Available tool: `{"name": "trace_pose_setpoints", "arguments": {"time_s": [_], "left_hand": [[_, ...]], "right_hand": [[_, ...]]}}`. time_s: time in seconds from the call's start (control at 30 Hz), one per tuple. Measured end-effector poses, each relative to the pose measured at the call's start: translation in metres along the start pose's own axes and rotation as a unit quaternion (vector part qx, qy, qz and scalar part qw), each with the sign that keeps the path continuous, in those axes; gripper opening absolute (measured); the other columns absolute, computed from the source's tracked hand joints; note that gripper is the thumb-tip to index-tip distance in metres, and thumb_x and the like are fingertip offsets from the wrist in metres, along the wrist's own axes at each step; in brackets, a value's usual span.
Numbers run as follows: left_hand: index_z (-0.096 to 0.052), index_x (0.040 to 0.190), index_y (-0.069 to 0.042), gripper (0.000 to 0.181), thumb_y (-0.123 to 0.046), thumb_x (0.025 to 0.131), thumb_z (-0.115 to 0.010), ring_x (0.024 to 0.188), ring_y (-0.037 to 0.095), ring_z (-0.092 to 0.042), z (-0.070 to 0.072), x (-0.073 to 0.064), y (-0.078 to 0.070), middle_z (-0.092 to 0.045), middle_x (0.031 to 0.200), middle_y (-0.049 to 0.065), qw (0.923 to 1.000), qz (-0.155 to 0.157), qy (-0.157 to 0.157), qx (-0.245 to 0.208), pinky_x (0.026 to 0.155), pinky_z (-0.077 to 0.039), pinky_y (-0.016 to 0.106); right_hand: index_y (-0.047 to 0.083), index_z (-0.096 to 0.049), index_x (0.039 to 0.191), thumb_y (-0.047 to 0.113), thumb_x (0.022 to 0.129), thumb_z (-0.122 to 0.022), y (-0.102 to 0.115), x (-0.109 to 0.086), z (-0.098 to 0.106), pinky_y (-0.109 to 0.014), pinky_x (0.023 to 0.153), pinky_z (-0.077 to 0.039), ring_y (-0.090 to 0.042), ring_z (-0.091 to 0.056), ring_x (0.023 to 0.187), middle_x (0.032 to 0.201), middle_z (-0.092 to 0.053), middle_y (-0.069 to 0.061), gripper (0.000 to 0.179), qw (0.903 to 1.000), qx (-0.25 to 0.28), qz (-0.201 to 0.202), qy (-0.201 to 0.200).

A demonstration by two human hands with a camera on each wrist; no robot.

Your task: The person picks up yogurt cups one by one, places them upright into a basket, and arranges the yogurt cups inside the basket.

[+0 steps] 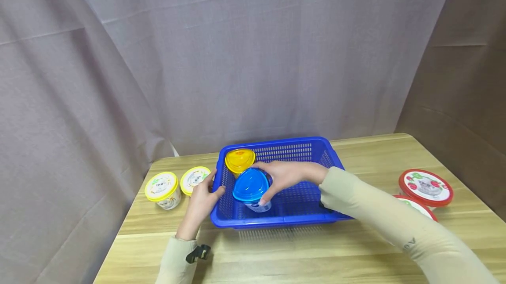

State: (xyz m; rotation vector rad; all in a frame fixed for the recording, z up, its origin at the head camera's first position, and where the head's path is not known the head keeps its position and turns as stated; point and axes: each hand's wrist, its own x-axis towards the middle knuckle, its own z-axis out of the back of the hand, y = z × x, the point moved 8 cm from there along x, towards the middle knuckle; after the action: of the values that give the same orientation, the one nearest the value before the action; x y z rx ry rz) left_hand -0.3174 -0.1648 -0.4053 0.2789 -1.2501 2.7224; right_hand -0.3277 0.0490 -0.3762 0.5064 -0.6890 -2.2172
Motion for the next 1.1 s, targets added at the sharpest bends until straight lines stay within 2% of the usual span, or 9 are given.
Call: {"name": "trace_pose_setpoints", "arguments": {"time_s": [0.23, 0.6, 0.8, 1.1], "left_hand": [[-0.050, 0.146, 0.003, 0.062, -0.016, 0.089, -0.069, 0.084, 0.021, -0.067, -0.001, -0.001, -0.002, -0.072, 0.100, 0.014, 1.0000, -0.002, 0.004, -0.003, 0.080, -0.056, 0.042], [-0.050, 0.145, 0.003, 0.062, -0.015, 0.089, -0.069, 0.085, 0.023, -0.068, -0.004, -0.001, -0.002, -0.072, 0.101, 0.016, 0.9999, -0.006, 0.006, -0.011, 0.080, -0.057, 0.043], [-0.050, 0.145, 0.004, 0.062, -0.016, 0.090, -0.069, 0.085, 0.023, -0.068, -0.004, -0.001, -0.003, -0.072, 0.102, 0.016, 0.9999, -0.007, 0.006, -0.008, 0.080, -0.057, 0.044], [-0.049, 0.146, 0.003, 0.061, -0.017, 0.092, -0.069, 0.090, 0.026, -0.069, -0.005, -0.001, -0.001, -0.071, 0.107, 0.019, 0.9999, -0.002, 0.013, -0.002, 0.085, -0.056, 0.047]], "right_hand": [[0.008, -0.025, 0.158, 0.050, 0.077, -0.085, 0.002, 0.006, -0.009, -0.039, 0.107, -0.044, -0.016, -0.054, 0.125, 0.141, -0.055, -0.003, 0.109, 0.9998, 0.014, 0.006, 0.016], [0.016, -0.023, 0.160, 0.047, 0.076, -0.087, -0.002, 0.008, -0.019, -0.038, 0.111, -0.038, -0.013, -0.048, 0.130, 0.148, -0.049, 0.001, 0.110, 0.9988, 0.025, -0.014, 0.039], [0.024, -0.020, 0.161, 0.046, 0.078, -0.086, -0.004, 0.010, -0.023, -0.037, 0.106, -0.042, -0.016, -0.050, 0.128, 0.150, -0.045, -0.002, 0.108, 0.9980, 0.026, -0.020, 0.054], [0.021, -0.023, 0.161, 0.041, 0.080, -0.085, 0.002, 0.015, -0.024, -0.042, 0.106, -0.044, -0.021, -0.054, 0.123, 0.150, -0.045, -0.007, 0.104, 0.9978, 0.030, 0.005, 0.059]]}}
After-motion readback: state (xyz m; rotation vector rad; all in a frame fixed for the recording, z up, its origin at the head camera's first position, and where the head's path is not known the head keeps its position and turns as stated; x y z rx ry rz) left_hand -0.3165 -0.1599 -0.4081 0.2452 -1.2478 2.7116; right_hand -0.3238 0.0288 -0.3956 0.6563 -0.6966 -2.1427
